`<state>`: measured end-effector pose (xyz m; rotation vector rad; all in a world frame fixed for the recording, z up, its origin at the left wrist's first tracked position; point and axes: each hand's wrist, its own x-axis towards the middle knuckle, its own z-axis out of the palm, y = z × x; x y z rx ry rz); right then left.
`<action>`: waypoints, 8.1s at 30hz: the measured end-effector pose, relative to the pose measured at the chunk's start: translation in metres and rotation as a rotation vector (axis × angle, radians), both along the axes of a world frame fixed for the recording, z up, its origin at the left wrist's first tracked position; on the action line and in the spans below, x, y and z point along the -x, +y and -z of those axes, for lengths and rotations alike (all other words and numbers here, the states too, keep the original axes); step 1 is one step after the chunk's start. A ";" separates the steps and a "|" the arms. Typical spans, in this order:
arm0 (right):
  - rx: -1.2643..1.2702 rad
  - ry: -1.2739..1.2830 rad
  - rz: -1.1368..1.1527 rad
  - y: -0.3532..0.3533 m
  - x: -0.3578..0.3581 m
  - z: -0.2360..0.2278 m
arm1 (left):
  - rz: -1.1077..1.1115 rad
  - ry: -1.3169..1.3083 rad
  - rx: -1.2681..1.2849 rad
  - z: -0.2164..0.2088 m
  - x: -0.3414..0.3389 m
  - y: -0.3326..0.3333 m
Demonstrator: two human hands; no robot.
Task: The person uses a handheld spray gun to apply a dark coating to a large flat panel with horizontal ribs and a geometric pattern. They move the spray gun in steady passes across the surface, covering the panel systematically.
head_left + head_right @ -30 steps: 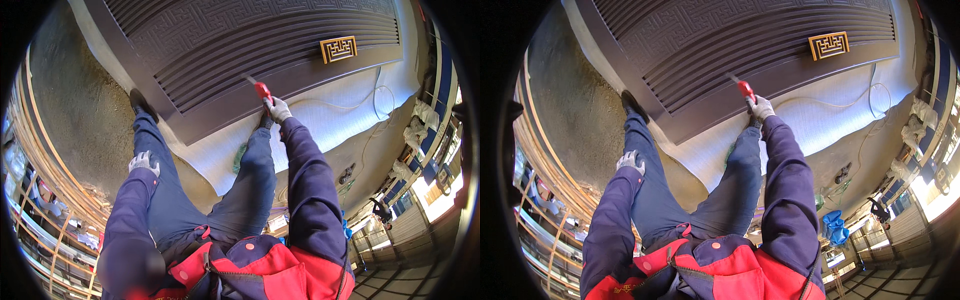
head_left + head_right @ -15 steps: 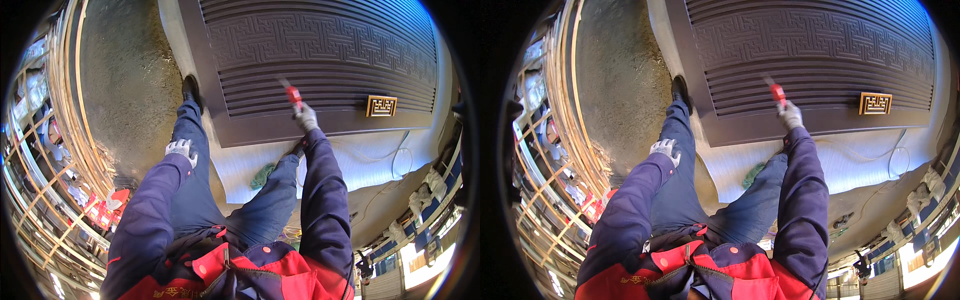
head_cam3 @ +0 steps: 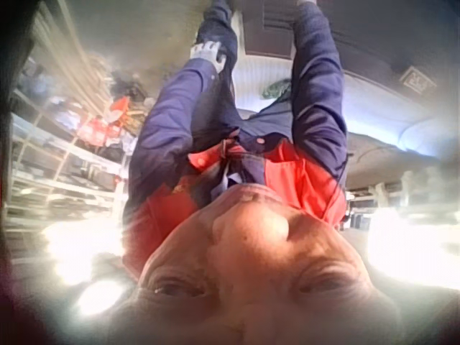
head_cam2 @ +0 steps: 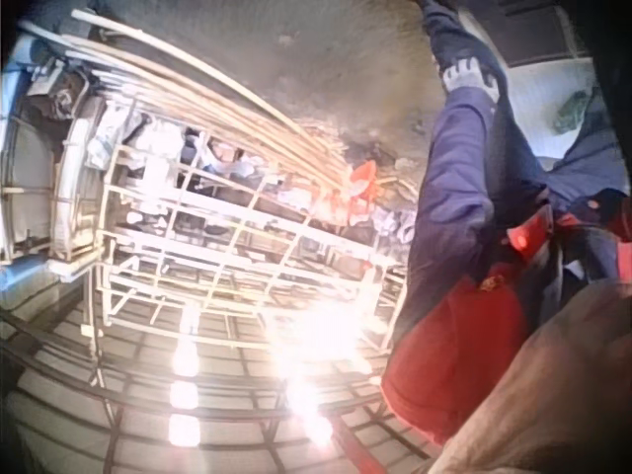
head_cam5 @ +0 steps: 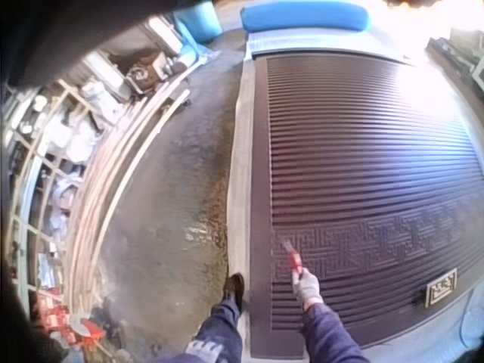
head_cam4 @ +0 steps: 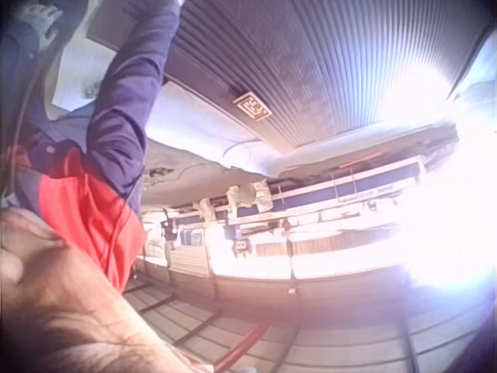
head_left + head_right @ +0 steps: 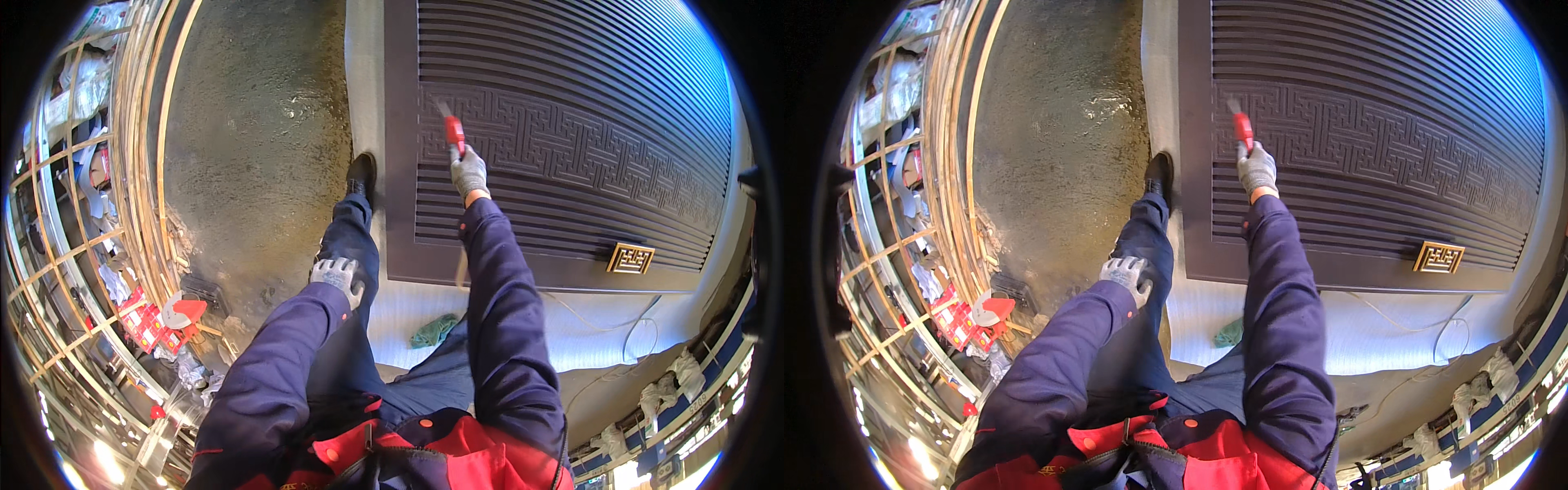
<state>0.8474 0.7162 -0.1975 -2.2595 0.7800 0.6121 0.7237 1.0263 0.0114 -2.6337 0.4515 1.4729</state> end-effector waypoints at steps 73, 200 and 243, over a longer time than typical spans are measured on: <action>0.026 -0.049 -0.333 0.382 -0.120 0.015 | -0.864 -0.064 0.508 0.020 -0.027 0.119; -0.650 0.039 0.845 0.005 -0.426 -0.004 | 0.236 0.283 0.506 0.018 -0.603 0.012; -0.481 -0.492 1.390 -0.126 -0.359 0.014 | 0.541 0.414 0.275 0.024 -0.621 -0.006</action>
